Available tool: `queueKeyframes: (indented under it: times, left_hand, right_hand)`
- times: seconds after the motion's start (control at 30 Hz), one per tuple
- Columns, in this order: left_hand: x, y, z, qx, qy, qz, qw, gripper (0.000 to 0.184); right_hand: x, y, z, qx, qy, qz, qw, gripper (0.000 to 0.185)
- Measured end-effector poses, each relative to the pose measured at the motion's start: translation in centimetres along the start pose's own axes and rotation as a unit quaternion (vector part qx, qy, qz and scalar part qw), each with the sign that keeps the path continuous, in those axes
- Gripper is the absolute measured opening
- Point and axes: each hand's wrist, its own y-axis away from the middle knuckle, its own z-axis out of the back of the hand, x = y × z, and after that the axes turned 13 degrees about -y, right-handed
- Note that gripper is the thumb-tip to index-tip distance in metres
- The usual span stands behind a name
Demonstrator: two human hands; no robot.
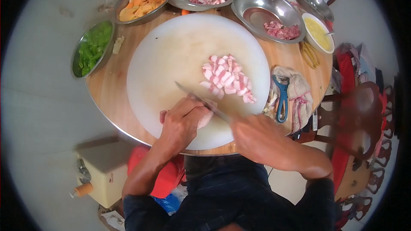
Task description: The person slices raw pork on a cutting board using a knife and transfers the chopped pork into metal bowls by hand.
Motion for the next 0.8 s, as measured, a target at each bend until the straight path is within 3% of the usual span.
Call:
queueKeyframes:
  times: [0.07,0.1,0.17,0.3,0.37,0.5,0.67,0.8]
  left_hand:
    - [-0.3,-0.1,0.3,0.009,-0.028,-0.002,1.000,0.032]
    - [-0.4,-0.1,0.3,0.006,-0.008,-0.002,1.000,0.032]
    - [-0.3,0.0,0.4,0.004,0.010,-0.003,1.000,0.031]
    - [0.2,0.1,0.0,-0.007,0.008,-0.008,1.000,0.034]
    - [0.2,0.7,-0.1,-0.008,0.013,-0.007,1.000,0.034]
    - [-0.2,0.8,0.0,0.001,0.013,0.028,1.000,0.033]
    - [0.0,1.4,0.2,-0.013,-0.021,0.019,1.000,0.034]
    - [0.3,1.2,0.1,0.013,0.008,0.011,1.000,0.035]
  right_hand:
    - [-0.4,-3.0,-1.9,-0.103,0.007,0.055,0.993,0.013]
    - [-0.4,-3.9,-2.3,-0.106,0.005,0.059,0.993,0.013]
    - [-0.4,-5.1,-2.9,-0.124,0.035,-0.008,0.992,0.014]
    - [-1.1,-2.5,-1.0,-0.104,0.016,-0.009,0.994,0.018]
    - [-1.3,-0.7,-0.6,-0.078,0.065,-0.084,0.991,0.016]
    - [-1.5,0.3,-0.2,-0.112,0.065,-0.088,0.988,0.013]
    - [-0.4,0.2,-0.4,-0.140,-0.047,-0.014,0.989,0.018]
    - [-0.3,0.0,-0.7,-0.095,-0.015,-0.018,0.995,0.026]
